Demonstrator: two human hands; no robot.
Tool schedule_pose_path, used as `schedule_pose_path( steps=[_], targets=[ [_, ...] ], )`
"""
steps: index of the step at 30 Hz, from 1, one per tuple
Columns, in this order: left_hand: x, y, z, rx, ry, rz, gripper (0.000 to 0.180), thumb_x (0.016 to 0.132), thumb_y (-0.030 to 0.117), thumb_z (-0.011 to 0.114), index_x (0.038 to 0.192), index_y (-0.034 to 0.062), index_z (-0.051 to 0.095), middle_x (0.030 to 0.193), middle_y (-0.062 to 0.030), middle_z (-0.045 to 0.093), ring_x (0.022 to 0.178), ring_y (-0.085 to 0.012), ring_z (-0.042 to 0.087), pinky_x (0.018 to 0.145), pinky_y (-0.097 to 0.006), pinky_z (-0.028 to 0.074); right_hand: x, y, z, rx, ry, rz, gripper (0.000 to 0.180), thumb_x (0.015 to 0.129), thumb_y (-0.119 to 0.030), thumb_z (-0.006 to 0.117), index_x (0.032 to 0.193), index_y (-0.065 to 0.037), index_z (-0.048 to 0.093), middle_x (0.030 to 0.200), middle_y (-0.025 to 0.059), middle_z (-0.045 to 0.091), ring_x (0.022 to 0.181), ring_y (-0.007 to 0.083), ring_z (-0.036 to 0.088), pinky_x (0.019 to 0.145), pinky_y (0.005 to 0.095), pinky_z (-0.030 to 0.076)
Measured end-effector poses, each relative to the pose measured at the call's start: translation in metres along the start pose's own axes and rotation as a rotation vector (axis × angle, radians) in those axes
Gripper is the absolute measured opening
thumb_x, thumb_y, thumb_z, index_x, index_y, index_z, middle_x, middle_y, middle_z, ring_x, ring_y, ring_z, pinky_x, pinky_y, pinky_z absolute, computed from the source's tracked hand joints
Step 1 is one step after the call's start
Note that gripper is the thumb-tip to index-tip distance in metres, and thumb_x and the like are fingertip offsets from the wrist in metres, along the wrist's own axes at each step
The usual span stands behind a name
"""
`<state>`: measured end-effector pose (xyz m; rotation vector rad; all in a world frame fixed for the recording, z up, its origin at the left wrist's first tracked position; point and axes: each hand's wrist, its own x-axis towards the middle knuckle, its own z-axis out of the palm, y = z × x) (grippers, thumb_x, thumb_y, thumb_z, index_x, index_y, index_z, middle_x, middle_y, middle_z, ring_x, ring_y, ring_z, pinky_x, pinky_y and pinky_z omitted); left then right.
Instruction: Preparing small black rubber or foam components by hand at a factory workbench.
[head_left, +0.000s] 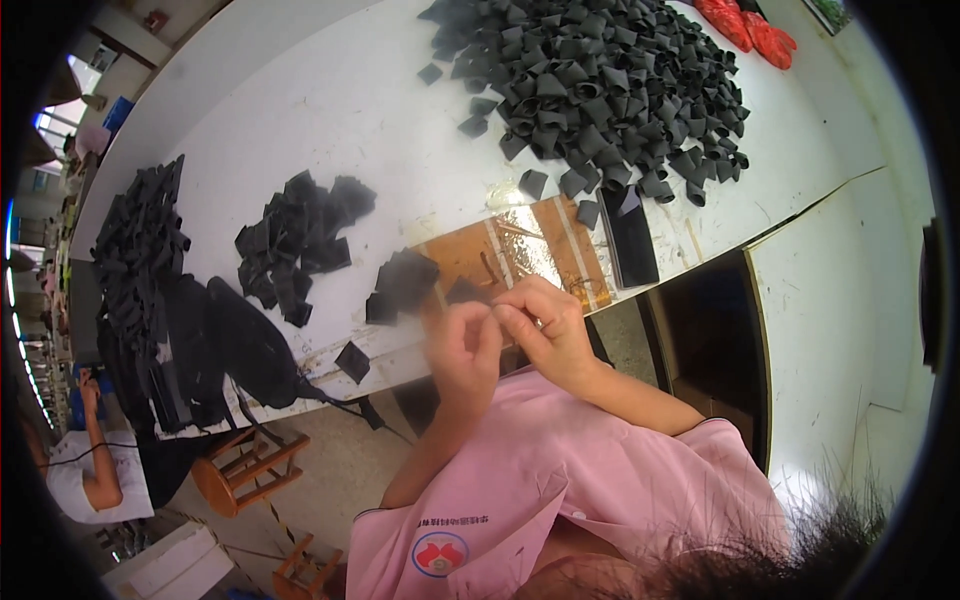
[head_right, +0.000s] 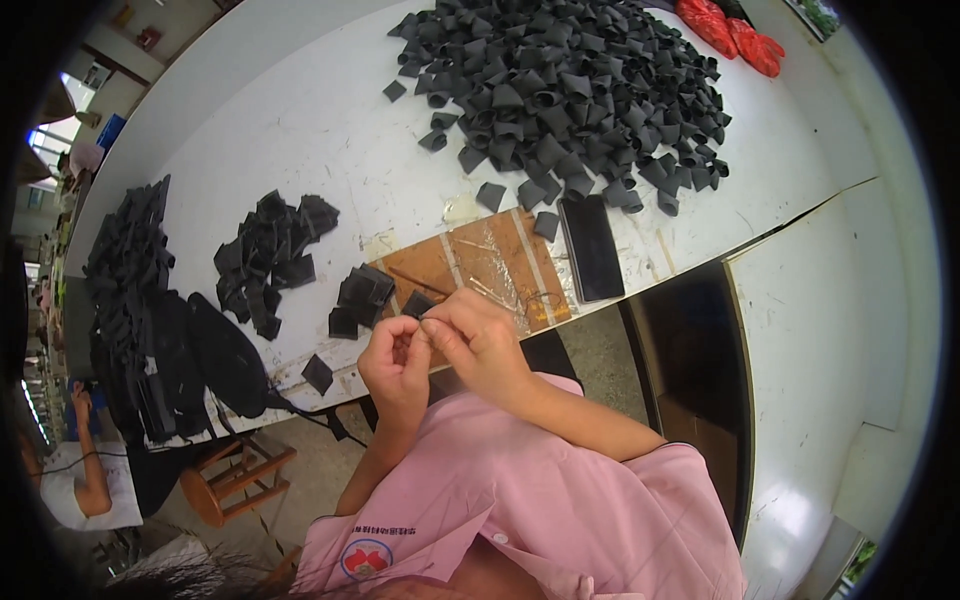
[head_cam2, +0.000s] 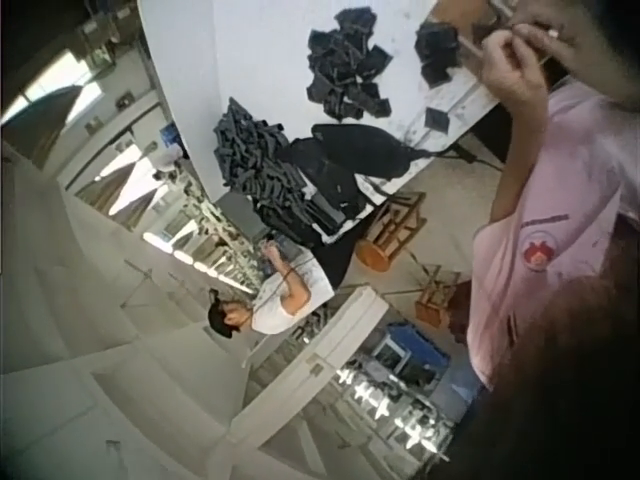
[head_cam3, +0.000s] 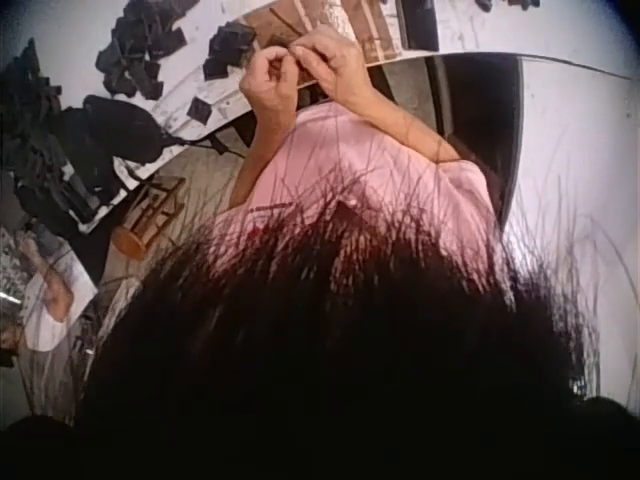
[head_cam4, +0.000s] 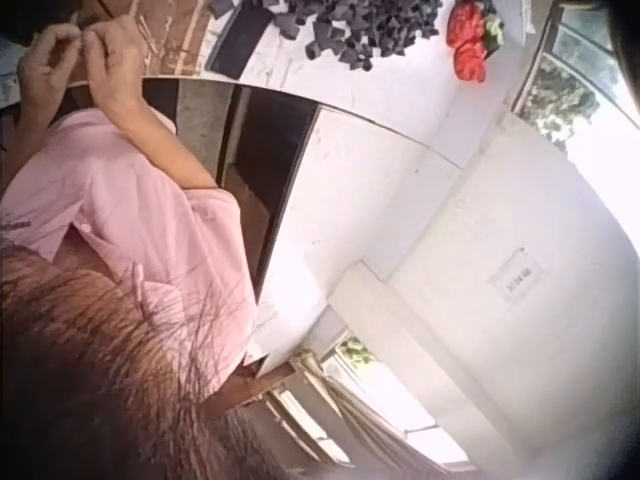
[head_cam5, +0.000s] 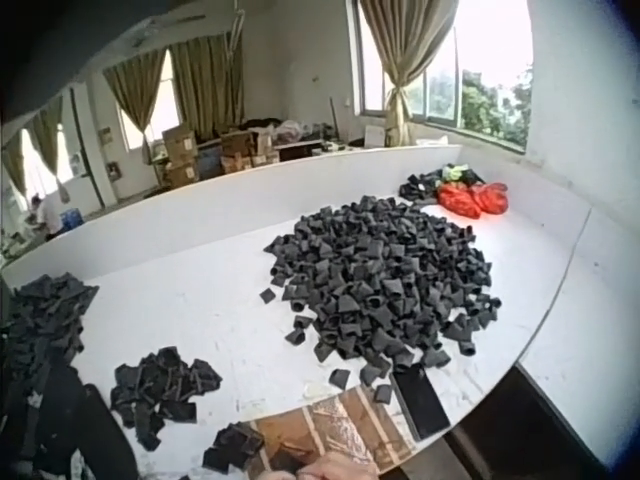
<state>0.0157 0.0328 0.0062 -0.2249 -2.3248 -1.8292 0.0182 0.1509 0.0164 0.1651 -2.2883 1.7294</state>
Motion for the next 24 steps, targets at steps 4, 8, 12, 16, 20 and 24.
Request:
schedule_pose_path(
  steps=[4, 8, 12, 16, 20, 24],
  targets=[
    [0.002, -0.010, 0.012, 0.225, 0.258, 0.182, 0.007, 0.079, -0.001, 0.056, 0.084, -0.0002, 0.051, 0.064, -0.0020, 0.053, 0.044, -0.0024, 0.041, 0.038, -0.016, 0.032, 0.004, 0.003, 0.005, -0.339, 0.035, -0.173, 0.008, 0.072, 0.000, 0.058, 0.080, 0.001, 0.059, 0.073, 0.0095, 0.055, 0.058, 0.0182, 0.054, 0.049, 0.0271, 0.041],
    [0.016, 0.004, 0.000, -0.844, 0.094, -0.544, 0.018, 0.075, -0.006, 0.055, 0.089, 0.0011, 0.048, 0.066, -0.0054, 0.055, 0.039, -0.0037, 0.036, 0.034, -0.019, 0.025, 0.004, 0.015, 0.007, -0.188, 0.154, -0.013, 0.006, 0.072, 0.001, 0.057, 0.077, 0.000, 0.060, 0.069, 0.0057, 0.055, 0.052, 0.0130, 0.051, 0.045, 0.0227, 0.038],
    [0.017, -0.003, -0.011, -1.094, -0.117, -0.682, 0.017, 0.074, -0.008, 0.054, 0.088, 0.0007, 0.049, 0.067, -0.0028, 0.054, 0.042, -0.0022, 0.037, 0.037, -0.017, 0.027, 0.018, 0.004, -0.010, 0.751, -0.096, 0.808, 0.004, 0.079, -0.005, 0.057, 0.077, -0.002, 0.060, 0.064, -0.0040, 0.051, 0.055, 0.0062, 0.047, 0.047, 0.0211, 0.037],
    [0.007, -0.012, 0.001, -0.162, 0.045, -0.172, 0.017, 0.073, -0.010, 0.054, 0.086, 0.0002, 0.052, 0.071, 0.0017, 0.052, 0.048, -0.0003, 0.039, 0.042, -0.016, 0.029, 0.008, 0.022, -0.008, 1.312, -0.263, 0.940, 0.010, 0.082, -0.015, 0.059, 0.080, -0.006, 0.056, 0.064, -0.0067, 0.046, 0.054, 0.0019, 0.036, 0.046, 0.0173, 0.029],
    [0.015, -0.007, -0.005, -0.531, -0.001, -0.320, 0.017, 0.076, -0.009, 0.049, 0.091, -0.0004, 0.052, 0.079, -0.0061, 0.058, 0.040, -0.0017, 0.037, 0.036, -0.018, 0.027, 0.019, 0.007, -0.021, 0.862, -0.340, 0.825, 0.023, 0.087, -0.027, 0.053, 0.079, -0.006, 0.054, 0.066, -0.0051, 0.046, 0.057, 0.0027, 0.039, 0.049, 0.0175, 0.033],
    [0.040, 0.011, -0.019, -1.617, -0.362, -0.699, 0.015, 0.085, 0.000, 0.041, 0.098, -0.0007, 0.050, 0.089, -0.0161, 0.059, 0.031, -0.0038, 0.030, 0.030, -0.019, 0.023, 0.050, -0.029, -0.032, 0.602, -0.377, 0.423, 0.027, 0.088, -0.028, 0.051, 0.075, -0.004, 0.054, 0.069, -0.0031, 0.050, 0.061, 0.0029, 0.042, 0.051, 0.0187, 0.035]
  ],
)
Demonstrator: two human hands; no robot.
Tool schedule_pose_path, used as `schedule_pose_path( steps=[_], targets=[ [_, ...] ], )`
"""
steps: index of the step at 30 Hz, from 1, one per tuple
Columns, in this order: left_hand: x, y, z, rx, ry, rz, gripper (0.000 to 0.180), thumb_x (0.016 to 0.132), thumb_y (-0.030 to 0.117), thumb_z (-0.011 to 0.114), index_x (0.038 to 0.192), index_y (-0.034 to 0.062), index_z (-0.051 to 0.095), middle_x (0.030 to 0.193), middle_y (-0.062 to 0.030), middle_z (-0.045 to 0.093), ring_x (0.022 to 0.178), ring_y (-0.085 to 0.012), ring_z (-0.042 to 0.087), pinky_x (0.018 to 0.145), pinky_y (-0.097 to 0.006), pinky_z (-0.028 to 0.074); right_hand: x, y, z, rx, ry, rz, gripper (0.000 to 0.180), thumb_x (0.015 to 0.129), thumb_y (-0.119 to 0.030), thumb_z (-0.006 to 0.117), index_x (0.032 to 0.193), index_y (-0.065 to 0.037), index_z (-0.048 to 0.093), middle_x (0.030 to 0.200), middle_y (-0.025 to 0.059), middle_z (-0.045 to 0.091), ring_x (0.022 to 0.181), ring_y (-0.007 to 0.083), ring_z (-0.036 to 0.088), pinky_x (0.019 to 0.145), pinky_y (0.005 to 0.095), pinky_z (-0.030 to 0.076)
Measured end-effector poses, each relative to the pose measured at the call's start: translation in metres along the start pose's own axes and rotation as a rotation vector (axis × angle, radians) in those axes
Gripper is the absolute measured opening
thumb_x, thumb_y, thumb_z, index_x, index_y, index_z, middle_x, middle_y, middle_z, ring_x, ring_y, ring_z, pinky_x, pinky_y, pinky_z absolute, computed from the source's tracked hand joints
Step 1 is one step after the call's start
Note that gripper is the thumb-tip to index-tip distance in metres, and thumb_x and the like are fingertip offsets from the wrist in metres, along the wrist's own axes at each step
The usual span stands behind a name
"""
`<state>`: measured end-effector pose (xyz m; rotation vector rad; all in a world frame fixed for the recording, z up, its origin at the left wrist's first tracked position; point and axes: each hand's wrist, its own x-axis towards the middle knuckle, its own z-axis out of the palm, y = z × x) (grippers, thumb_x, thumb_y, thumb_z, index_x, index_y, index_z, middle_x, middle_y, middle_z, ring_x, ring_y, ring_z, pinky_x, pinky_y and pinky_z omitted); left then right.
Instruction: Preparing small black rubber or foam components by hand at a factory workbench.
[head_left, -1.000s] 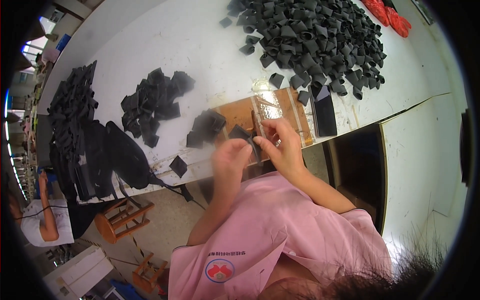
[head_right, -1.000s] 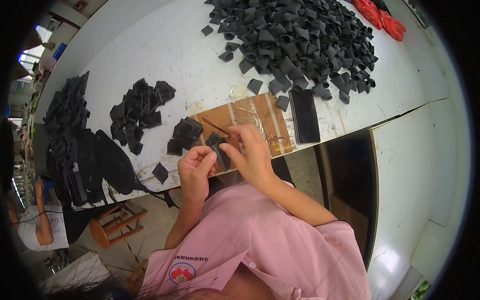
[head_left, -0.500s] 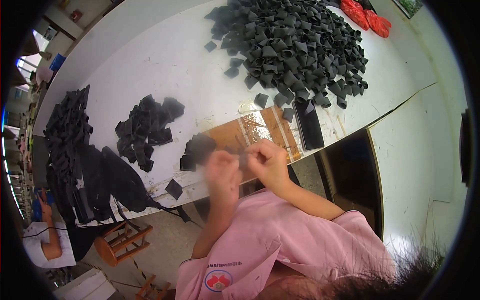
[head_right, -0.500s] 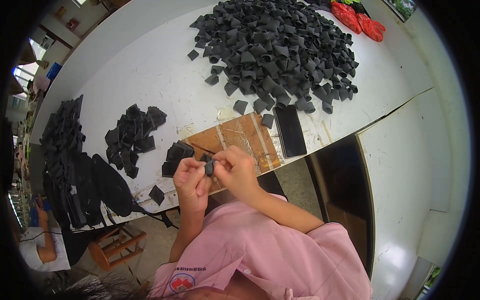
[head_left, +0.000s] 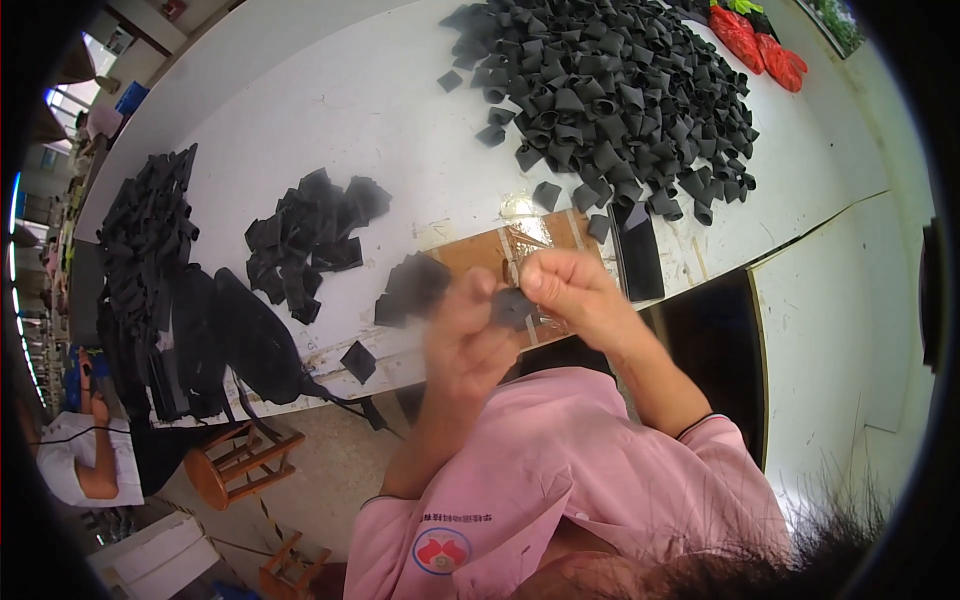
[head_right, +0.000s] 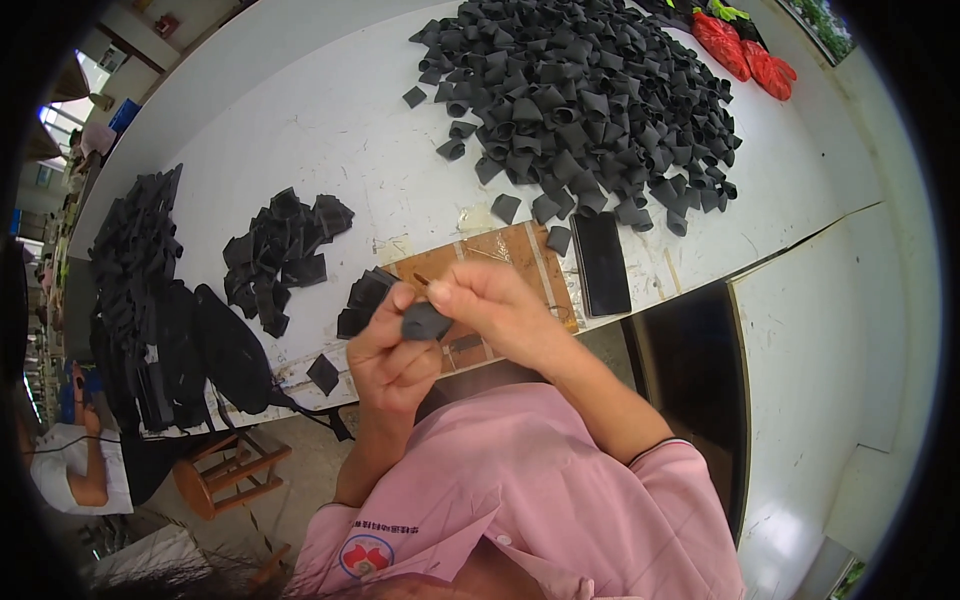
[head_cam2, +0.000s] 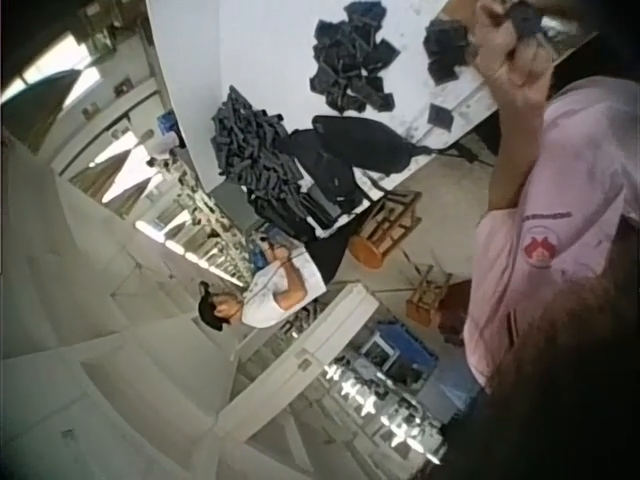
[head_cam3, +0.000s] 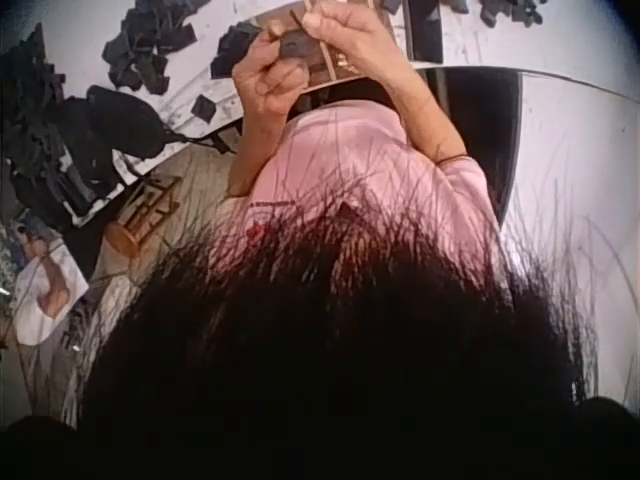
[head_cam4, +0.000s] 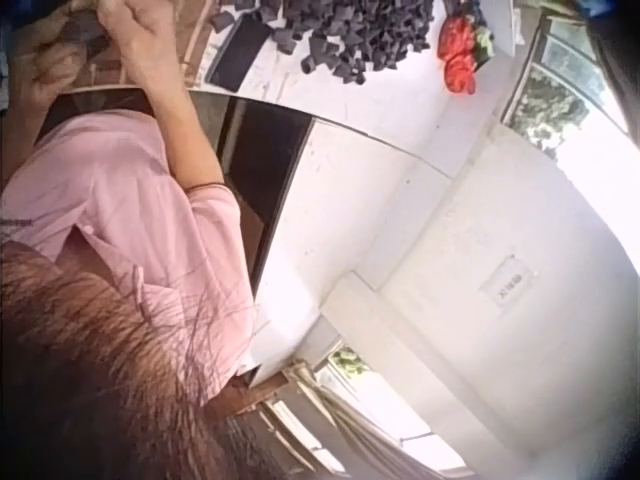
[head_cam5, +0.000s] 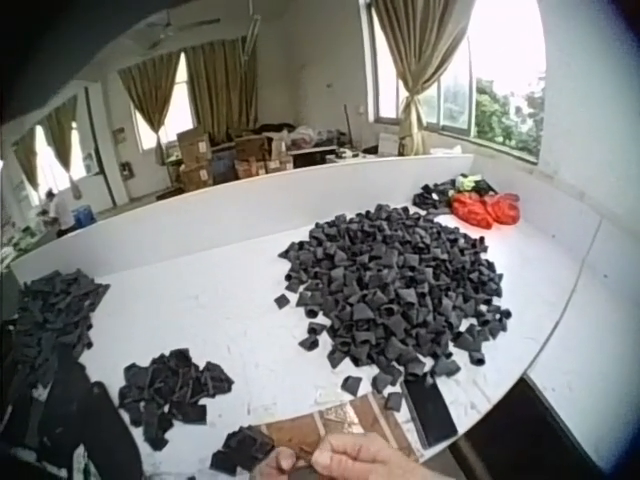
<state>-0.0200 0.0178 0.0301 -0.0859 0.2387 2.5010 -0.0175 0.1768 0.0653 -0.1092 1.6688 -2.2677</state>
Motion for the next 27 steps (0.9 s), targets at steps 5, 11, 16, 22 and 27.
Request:
schedule_pose_path(
  steps=[5, 11, 16, 22, 27],
  targets=[
    [0.010, 0.014, 0.003, 0.060, 0.168, 0.058, 0.015, 0.089, 0.008, 0.043, 0.100, 0.0018, 0.050, 0.078, -0.0095, 0.057, 0.033, -0.0023, 0.029, 0.031, -0.018, 0.021, 0.038, 0.003, -0.013, 0.023, -0.088, 0.097, 0.028, 0.085, -0.032, 0.055, 0.071, -0.008, 0.052, 0.059, -0.0083, 0.037, 0.052, 0.0015, 0.031, 0.045, 0.0163, 0.024],
    [0.010, 0.000, 0.014, 0.732, 0.253, 0.403, 0.019, 0.084, 0.002, 0.051, 0.102, -0.0013, 0.049, 0.071, -0.0029, 0.053, 0.049, -0.0068, 0.043, 0.047, -0.018, 0.035, 0.034, 0.014, -0.014, -0.051, -0.052, -0.101, 0.030, 0.088, -0.027, 0.051, 0.069, -0.005, 0.052, 0.056, -0.0069, 0.040, 0.051, 0.0022, 0.034, 0.045, 0.0187, 0.028],
    [0.016, 0.008, 0.024, 1.386, 0.168, 0.724, 0.028, 0.080, -0.001, 0.054, 0.107, -0.0048, 0.048, 0.083, -0.0080, 0.058, 0.071, -0.0125, 0.052, 0.067, -0.022, 0.041, 0.028, 0.017, -0.011, -0.360, 0.168, -0.347, 0.025, 0.085, -0.025, 0.054, 0.077, -0.001, 0.054, 0.064, 0.0021, 0.048, 0.054, 0.0106, 0.043, 0.047, 0.0211, 0.034],
    [0.018, 0.009, 0.028, 1.559, 0.055, 0.829, 0.011, 0.072, -0.006, 0.056, 0.081, -0.0005, 0.060, 0.087, -0.0095, 0.059, 0.078, -0.0173, 0.057, 0.071, -0.026, 0.044, 0.007, 0.009, -0.001, -0.749, 0.274, -0.714, 0.028, 0.073, -0.019, 0.066, 0.091, -0.002, 0.056, 0.081, 0.0105, 0.052, 0.061, 0.0201, 0.052, 0.047, 0.0271, 0.041],
    [0.010, 0.009, 0.018, 1.001, 0.129, 0.726, 0.005, 0.082, 0.000, 0.054, 0.085, -0.0024, 0.056, 0.086, -0.0112, 0.057, 0.080, -0.0167, 0.054, 0.077, -0.027, 0.043, 0.008, 0.001, 0.011, -0.748, 0.311, -0.706, 0.022, 0.068, -0.007, 0.068, 0.086, -0.001, 0.059, 0.073, 0.0081, 0.053, 0.059, 0.0191, 0.053, 0.047, 0.0274, 0.042]
  ],
)
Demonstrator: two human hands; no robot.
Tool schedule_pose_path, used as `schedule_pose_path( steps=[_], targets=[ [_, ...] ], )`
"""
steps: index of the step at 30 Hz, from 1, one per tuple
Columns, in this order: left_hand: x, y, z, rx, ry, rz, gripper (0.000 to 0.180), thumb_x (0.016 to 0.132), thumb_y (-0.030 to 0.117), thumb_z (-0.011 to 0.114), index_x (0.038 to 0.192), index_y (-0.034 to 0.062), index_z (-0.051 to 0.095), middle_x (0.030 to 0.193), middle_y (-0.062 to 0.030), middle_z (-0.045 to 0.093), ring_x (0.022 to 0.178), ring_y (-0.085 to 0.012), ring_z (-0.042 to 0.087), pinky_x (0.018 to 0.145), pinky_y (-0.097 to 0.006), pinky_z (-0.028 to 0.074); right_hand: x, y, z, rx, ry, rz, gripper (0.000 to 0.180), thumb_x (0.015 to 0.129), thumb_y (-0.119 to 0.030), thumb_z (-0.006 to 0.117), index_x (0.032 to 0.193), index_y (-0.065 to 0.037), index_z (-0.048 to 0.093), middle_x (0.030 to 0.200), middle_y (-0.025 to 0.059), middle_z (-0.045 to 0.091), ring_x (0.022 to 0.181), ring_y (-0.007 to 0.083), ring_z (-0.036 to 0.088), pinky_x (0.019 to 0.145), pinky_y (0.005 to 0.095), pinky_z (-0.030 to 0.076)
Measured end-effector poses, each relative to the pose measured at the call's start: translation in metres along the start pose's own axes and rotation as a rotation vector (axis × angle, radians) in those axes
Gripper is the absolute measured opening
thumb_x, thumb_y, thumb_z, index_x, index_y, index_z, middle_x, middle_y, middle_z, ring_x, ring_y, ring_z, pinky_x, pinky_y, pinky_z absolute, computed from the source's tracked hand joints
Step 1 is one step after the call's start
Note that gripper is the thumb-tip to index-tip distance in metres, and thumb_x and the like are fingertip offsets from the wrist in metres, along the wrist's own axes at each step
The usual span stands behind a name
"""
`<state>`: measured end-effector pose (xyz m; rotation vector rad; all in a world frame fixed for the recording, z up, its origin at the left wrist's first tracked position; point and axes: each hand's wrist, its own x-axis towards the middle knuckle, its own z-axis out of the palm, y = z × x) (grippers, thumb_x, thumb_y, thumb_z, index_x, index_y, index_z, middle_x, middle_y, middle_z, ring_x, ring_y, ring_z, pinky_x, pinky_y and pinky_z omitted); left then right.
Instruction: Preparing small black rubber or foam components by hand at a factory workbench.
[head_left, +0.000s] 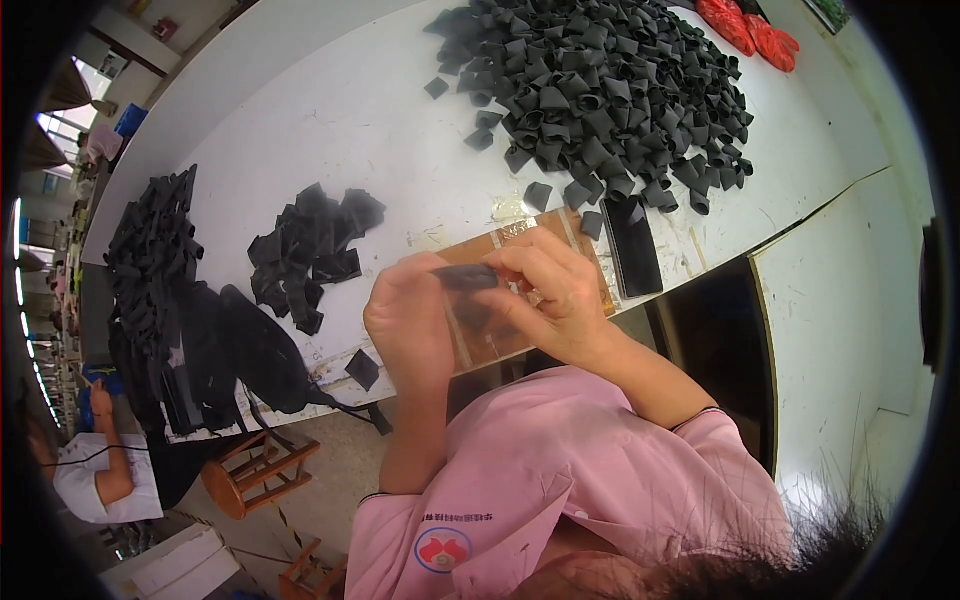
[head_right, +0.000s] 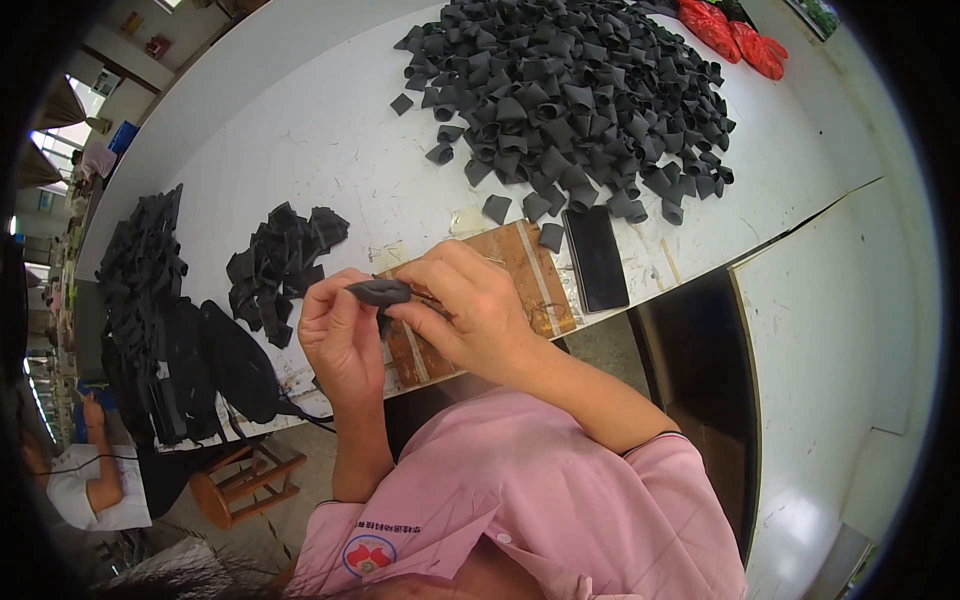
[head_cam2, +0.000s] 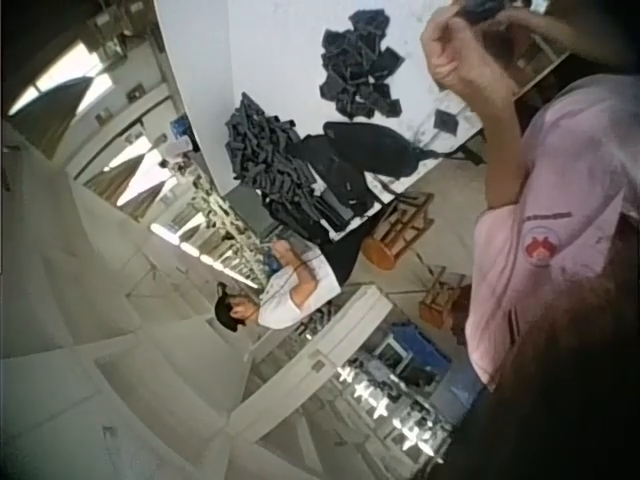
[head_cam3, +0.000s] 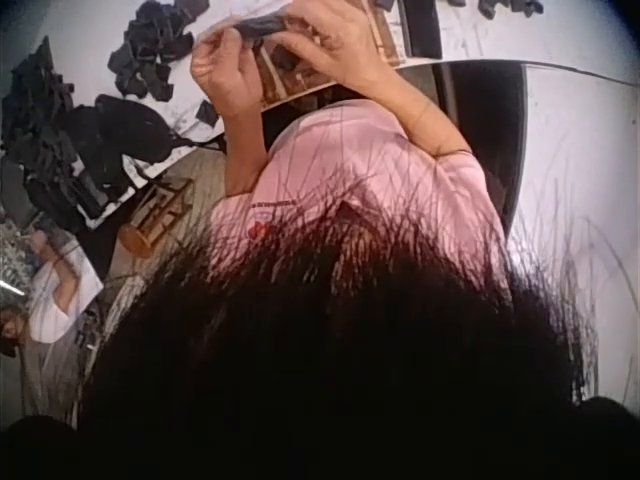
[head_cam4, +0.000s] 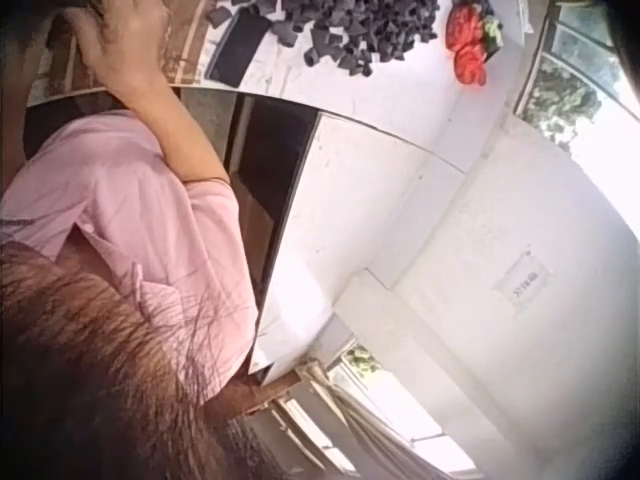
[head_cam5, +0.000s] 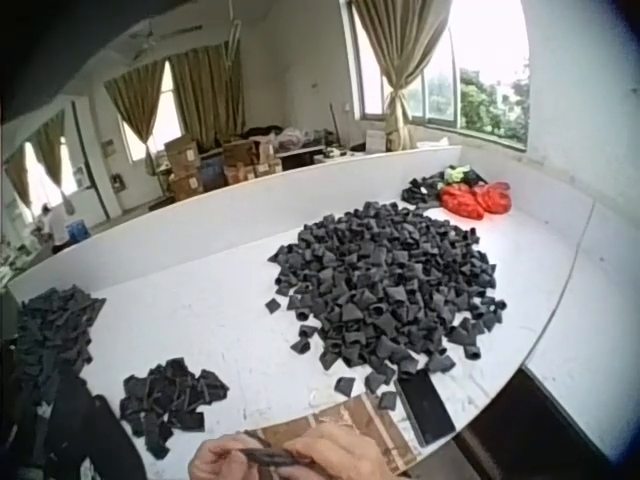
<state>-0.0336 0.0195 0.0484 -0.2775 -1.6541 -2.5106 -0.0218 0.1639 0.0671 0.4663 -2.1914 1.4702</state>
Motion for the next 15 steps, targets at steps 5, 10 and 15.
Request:
schedule_pose_path(
  steps=[5, 10, 15],
  targets=[
    [-0.004, -0.007, -0.006, -0.192, 0.043, -0.093, 0.007, 0.083, 0.003, 0.054, 0.087, -0.0019, 0.055, 0.089, -0.0118, 0.056, 0.081, -0.0158, 0.054, 0.078, -0.027, 0.044, 0.001, 0.007, 0.000, 0.005, -0.018, 0.011, 0.014, 0.067, -0.002, 0.065, 0.080, -0.001, 0.060, 0.067, 0.0077, 0.051, 0.059, 0.0206, 0.052, 0.048, 0.0297, 0.040],
    [-0.010, -0.017, -0.014, 0.020, 0.019, -0.119, 0.010, 0.082, 0.002, 0.055, 0.092, -0.0022, 0.055, 0.091, -0.0114, 0.057, 0.084, -0.0150, 0.054, 0.079, -0.026, 0.043, -0.013, 0.024, 0.004, -0.075, -0.030, -0.061, 0.013, 0.071, 0.001, 0.060, 0.084, -0.002, 0.060, 0.069, 0.0068, 0.055, 0.060, 0.0164, 0.055, 0.049, 0.0258, 0.043],
    [0.004, -0.005, -0.007, 0.286, -0.173, -0.087, 0.012, 0.081, 0.000, 0.057, 0.093, -0.0037, 0.056, 0.089, -0.0090, 0.059, 0.080, -0.0109, 0.055, 0.072, -0.023, 0.044, -0.004, 0.009, -0.007, 0.098, -0.269, 0.323, 0.014, 0.070, -0.007, 0.064, 0.082, -0.002, 0.059, 0.069, 0.0087, 0.051, 0.061, 0.0245, 0.052, 0.052, 0.0313, 0.042]
  ],
)
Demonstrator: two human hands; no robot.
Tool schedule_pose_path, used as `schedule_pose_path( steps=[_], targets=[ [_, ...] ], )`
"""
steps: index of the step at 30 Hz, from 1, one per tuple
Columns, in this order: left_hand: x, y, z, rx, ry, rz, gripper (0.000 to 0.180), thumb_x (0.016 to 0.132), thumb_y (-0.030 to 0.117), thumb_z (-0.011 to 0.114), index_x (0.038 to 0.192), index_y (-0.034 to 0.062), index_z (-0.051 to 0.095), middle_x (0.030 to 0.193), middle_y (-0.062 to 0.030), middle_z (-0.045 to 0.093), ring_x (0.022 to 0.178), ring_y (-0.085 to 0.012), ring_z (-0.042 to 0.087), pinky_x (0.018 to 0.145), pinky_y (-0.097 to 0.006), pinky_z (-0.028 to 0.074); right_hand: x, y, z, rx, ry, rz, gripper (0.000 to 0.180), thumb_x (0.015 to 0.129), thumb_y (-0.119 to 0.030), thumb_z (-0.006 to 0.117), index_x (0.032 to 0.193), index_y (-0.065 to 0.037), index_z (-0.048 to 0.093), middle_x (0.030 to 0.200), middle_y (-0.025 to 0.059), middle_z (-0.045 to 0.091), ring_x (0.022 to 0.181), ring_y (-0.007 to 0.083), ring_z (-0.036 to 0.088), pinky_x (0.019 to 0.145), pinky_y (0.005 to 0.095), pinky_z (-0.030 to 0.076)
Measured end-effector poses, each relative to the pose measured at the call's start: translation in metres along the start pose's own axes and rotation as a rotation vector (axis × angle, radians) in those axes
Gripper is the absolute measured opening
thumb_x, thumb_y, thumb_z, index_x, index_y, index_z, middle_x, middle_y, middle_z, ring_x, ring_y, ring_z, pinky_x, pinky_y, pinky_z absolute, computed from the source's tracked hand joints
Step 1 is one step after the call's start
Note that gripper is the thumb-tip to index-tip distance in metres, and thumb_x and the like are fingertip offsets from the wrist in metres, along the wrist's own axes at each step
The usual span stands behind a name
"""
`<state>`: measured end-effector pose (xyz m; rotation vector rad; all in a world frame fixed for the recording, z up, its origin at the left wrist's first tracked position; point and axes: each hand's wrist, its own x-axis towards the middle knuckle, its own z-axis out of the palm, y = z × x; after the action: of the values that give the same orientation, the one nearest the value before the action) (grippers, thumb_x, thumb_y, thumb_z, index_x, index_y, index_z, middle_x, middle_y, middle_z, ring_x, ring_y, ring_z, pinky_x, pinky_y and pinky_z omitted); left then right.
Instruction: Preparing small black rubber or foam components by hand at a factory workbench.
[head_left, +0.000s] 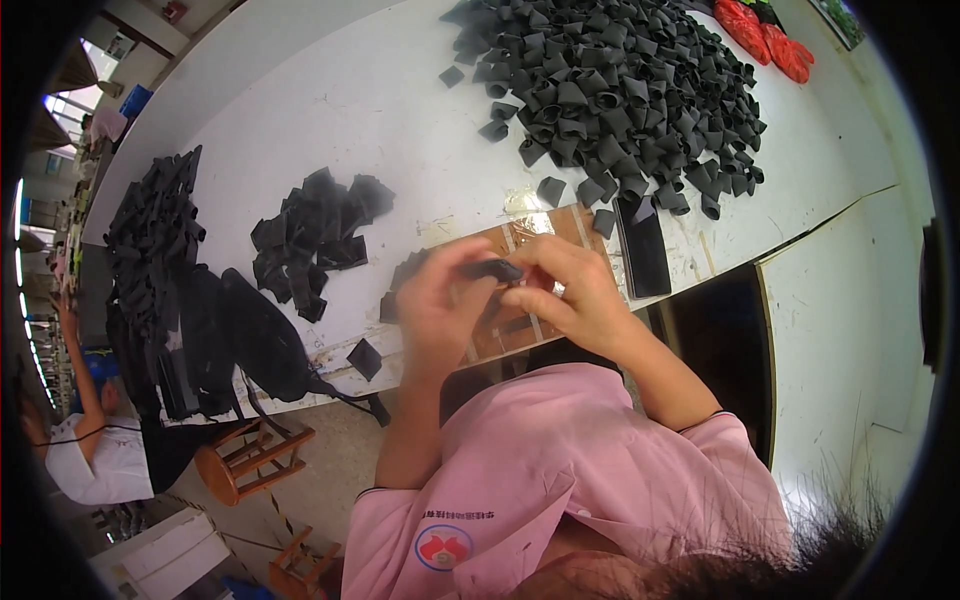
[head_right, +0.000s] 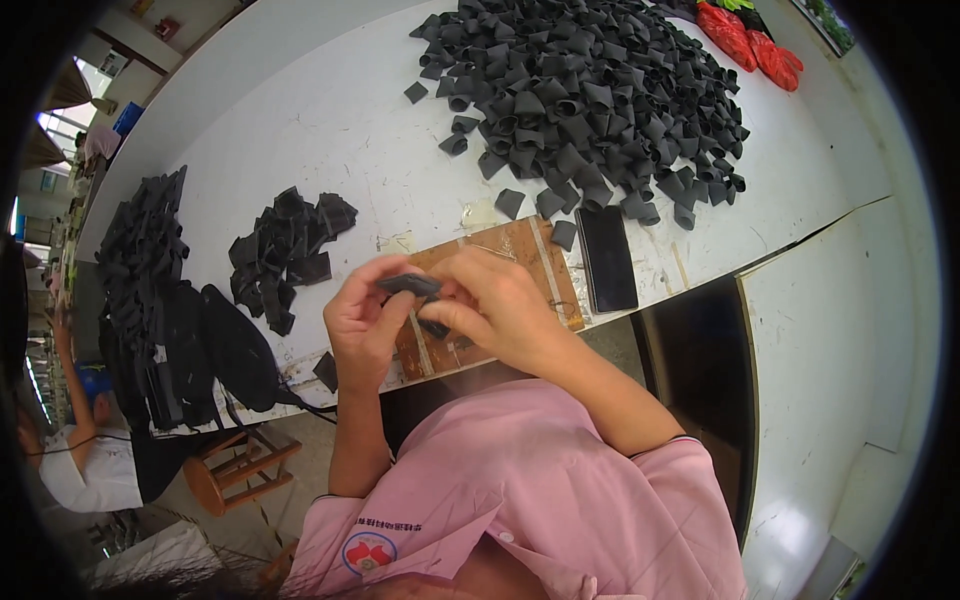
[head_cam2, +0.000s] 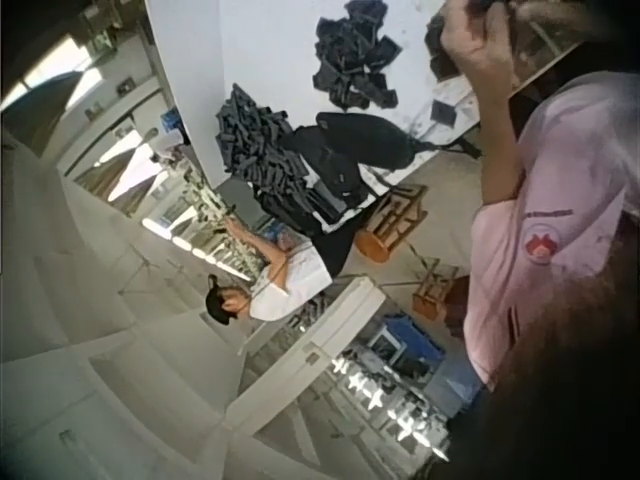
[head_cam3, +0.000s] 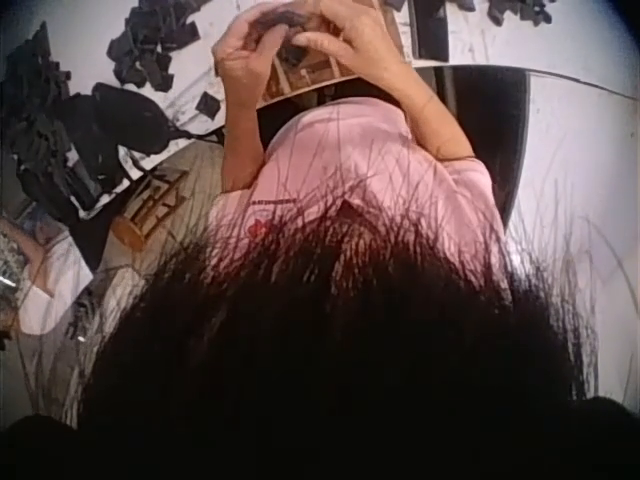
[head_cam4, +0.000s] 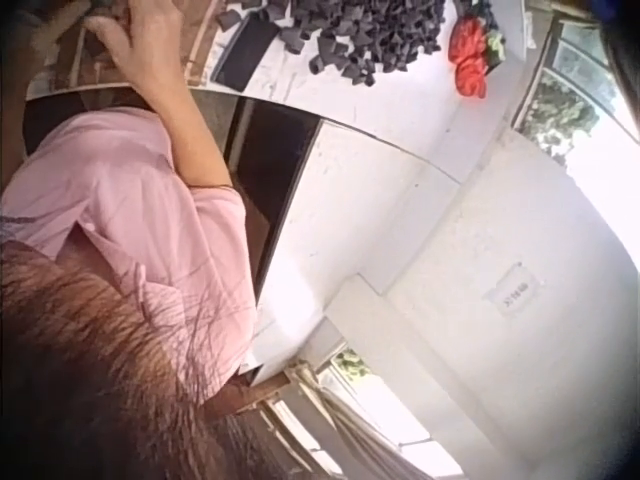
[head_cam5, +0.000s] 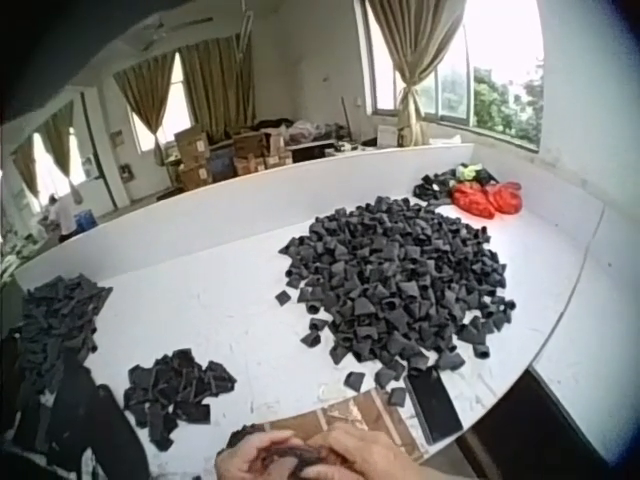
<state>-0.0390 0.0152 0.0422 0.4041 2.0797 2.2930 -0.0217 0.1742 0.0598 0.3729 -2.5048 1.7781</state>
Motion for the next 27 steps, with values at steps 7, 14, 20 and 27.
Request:
schedule_pose_path(
  steps=[7, 14, 20, 27],
  targets=[
    [-0.001, 0.004, -0.006, 0.165, -0.075, -0.205, 0.009, 0.082, 0.004, 0.058, 0.088, -0.0023, 0.057, 0.072, 0.0001, 0.056, 0.064, -0.0049, 0.050, 0.061, -0.018, 0.042, 0.006, 0.000, 0.002, -0.221, 0.129, -0.217, 0.011, 0.073, -0.007, 0.062, 0.082, -0.002, 0.059, 0.070, 0.0095, 0.053, 0.061, 0.0250, 0.054, 0.053, 0.0320, 0.043],
    [0.014, 0.004, 0.002, 0.190, -0.061, 0.304, 0.017, 0.074, -0.004, 0.061, 0.090, -0.0047, 0.058, 0.082, -0.0083, 0.056, 0.074, -0.0131, 0.053, 0.067, -0.021, 0.041, 0.012, 0.003, -0.002, -0.107, 0.134, -0.264, 0.009, 0.073, -0.001, 0.060, 0.081, -0.001, 0.060, 0.068, 0.0081, 0.054, 0.059, 0.0202, 0.054, 0.052, 0.0292, 0.042],
    [0.010, 0.013, 0.001, 0.361, -0.002, 0.344, 0.004, 0.075, -0.002, 0.061, 0.079, -0.0029, 0.059, 0.077, -0.0081, 0.057, 0.067, -0.0120, 0.051, 0.060, -0.020, 0.040, 0.012, 0.007, 0.000, -0.017, 0.065, -0.230, 0.008, 0.073, -0.003, 0.060, 0.081, 0.000, 0.061, 0.071, 0.0109, 0.056, 0.062, 0.0248, 0.055, 0.055, 0.0309, 0.043],
    [0.003, 0.004, 0.002, 0.432, 0.039, 0.391, 0.007, 0.074, -0.002, 0.061, 0.080, -0.0008, 0.059, 0.071, -0.0085, 0.057, 0.061, -0.0160, 0.052, 0.056, -0.024, 0.041, 0.001, 0.009, 0.018, -0.144, 0.243, -0.345, 0.014, 0.073, -0.002, 0.059, 0.087, -0.001, 0.059, 0.071, 0.0106, 0.053, 0.060, 0.0248, 0.054, 0.053, 0.0311, 0.044]
  ],
)
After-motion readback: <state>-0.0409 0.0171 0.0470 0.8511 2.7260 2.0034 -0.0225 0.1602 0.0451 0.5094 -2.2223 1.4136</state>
